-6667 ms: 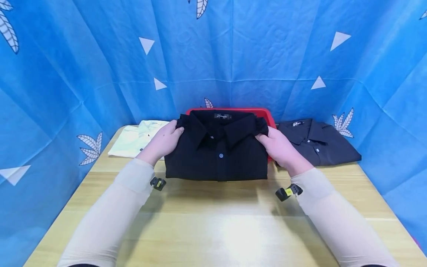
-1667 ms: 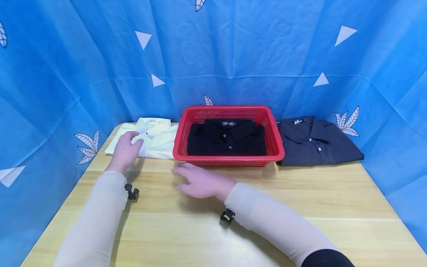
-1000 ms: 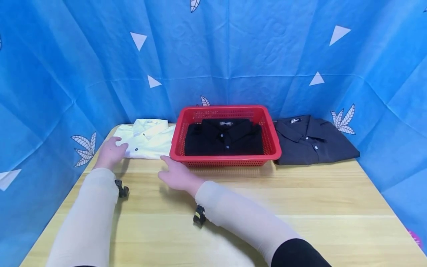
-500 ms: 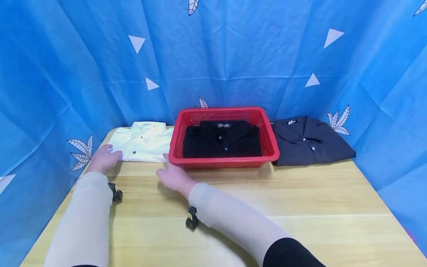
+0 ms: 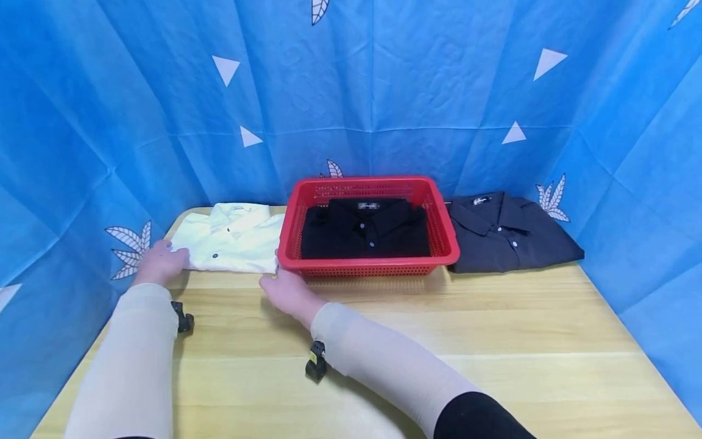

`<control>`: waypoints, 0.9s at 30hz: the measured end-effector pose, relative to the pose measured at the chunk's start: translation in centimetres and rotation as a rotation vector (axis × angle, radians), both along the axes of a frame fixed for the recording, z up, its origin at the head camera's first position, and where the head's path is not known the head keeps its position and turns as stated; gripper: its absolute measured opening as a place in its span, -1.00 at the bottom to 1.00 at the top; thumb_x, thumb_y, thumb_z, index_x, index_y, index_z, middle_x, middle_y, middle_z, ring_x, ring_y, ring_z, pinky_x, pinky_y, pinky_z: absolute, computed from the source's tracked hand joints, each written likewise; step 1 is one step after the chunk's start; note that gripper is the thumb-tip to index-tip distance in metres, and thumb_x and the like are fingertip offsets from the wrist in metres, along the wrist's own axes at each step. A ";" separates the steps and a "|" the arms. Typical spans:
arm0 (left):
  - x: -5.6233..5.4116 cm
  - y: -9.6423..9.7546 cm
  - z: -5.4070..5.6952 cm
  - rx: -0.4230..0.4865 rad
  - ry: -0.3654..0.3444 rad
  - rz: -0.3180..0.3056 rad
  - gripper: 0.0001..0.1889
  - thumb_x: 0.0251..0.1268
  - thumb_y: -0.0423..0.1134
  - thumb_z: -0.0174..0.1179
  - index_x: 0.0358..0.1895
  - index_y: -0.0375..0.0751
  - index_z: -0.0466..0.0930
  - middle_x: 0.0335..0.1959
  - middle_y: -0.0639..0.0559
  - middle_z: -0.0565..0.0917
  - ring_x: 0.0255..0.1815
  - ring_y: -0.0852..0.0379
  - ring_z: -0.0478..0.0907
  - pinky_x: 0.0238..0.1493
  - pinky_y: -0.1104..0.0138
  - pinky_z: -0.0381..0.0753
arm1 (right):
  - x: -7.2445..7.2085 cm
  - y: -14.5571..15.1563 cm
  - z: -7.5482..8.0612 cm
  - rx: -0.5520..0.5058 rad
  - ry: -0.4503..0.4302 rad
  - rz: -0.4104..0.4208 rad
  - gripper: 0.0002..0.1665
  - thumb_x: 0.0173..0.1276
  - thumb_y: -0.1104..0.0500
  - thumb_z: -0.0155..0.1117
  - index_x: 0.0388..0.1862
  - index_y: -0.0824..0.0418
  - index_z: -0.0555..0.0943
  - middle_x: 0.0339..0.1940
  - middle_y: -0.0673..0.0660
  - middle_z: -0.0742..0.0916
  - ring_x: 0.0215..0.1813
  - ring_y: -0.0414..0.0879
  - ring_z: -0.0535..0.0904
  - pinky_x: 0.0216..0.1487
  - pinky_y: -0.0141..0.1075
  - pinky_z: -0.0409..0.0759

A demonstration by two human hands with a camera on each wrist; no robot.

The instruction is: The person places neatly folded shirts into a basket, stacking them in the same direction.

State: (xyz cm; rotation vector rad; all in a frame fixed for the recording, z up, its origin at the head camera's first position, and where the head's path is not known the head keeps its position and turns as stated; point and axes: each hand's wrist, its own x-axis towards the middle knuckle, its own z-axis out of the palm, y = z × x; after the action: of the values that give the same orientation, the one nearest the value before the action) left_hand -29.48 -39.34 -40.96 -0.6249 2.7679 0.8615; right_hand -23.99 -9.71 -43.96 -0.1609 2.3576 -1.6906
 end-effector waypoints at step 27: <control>1.4 -1.9 1.2 -0.124 -0.094 0.118 -0.01 0.48 0.34 -0.55 0.46 -0.64 0.00 0.37 -0.66 0.15 0.25 -0.53 0.20 0.26 -0.29 0.25 | 0.1 0.3 -1.0 -0.439 -0.277 -0.057 -0.40 0.39 0.27 0.17 0.41 0.24 0.41 -0.28 0.17 0.68 -0.31 0.00 0.68 -0.32 -0.24 0.71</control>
State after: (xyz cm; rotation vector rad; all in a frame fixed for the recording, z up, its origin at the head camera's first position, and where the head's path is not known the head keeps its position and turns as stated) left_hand -28.04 -41.25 -39.77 -0.8346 2.7378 0.6667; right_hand -23.90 -9.40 -44.98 0.0645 1.7885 -2.0844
